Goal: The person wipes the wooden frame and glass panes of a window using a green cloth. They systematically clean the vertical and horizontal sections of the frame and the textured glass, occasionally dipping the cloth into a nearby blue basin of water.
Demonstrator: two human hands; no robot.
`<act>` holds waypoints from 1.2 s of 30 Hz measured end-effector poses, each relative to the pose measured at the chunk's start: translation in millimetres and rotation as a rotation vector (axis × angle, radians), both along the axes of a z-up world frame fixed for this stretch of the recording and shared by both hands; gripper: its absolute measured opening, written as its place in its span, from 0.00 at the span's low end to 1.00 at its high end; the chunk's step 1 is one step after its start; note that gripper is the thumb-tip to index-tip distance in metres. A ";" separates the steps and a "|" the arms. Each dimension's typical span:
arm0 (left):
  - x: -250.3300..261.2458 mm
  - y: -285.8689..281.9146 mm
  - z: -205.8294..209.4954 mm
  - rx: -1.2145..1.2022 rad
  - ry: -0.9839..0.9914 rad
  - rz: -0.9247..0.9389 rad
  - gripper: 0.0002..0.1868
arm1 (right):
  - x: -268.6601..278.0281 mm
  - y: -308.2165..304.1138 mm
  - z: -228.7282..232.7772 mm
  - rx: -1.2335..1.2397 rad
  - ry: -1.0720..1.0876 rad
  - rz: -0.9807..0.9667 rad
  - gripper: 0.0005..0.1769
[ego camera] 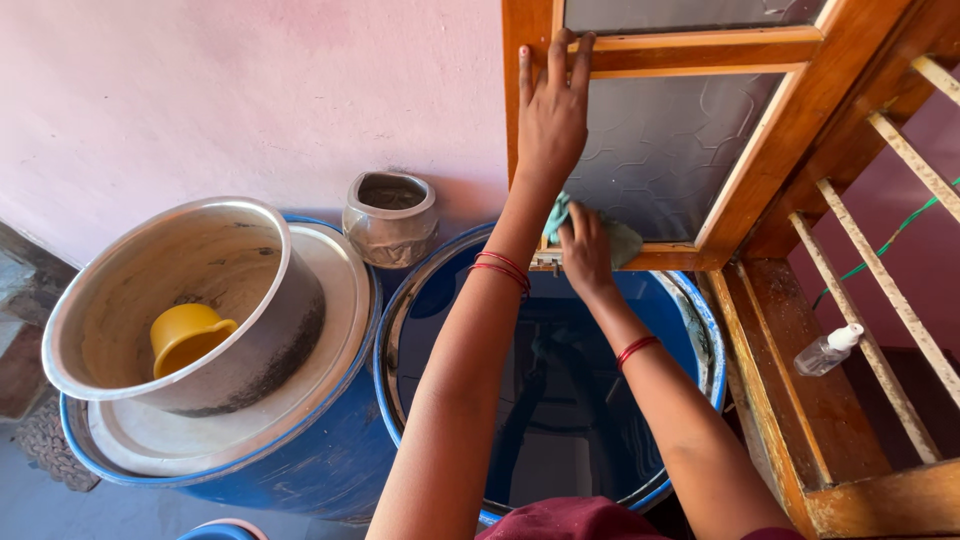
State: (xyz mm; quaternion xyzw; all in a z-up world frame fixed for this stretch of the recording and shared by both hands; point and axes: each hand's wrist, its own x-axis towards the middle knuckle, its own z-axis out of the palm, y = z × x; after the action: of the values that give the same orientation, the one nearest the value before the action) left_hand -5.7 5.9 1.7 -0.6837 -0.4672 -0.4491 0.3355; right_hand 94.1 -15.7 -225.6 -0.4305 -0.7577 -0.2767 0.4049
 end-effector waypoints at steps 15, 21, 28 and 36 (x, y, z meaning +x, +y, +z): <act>-7.3 0.0 0.4 -0.053 -0.014 -0.048 0.43 | 31.7 -18.9 -1.5 -0.268 -0.340 -0.075 0.08; -8.8 -2.7 1.1 -0.097 -0.016 -0.068 0.43 | 102.0 -31.4 -22.3 -0.371 -0.181 -0.237 0.09; -7.6 -5.5 0.6 -0.052 -0.002 -0.034 0.45 | 164.6 -48.0 -19.0 -0.409 -0.071 -0.688 0.10; -1.6 -18.5 -0.4 -0.027 -0.019 -0.020 0.43 | 117.5 -31.5 -23.8 -0.527 0.201 -0.789 0.09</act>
State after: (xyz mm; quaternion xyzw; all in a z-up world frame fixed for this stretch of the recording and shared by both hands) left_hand -7.2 -12.6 1.3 -0.6884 -0.4695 -0.4527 0.3172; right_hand 211.5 -47.2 -249.4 -0.7975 -0.5381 -0.1646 0.2176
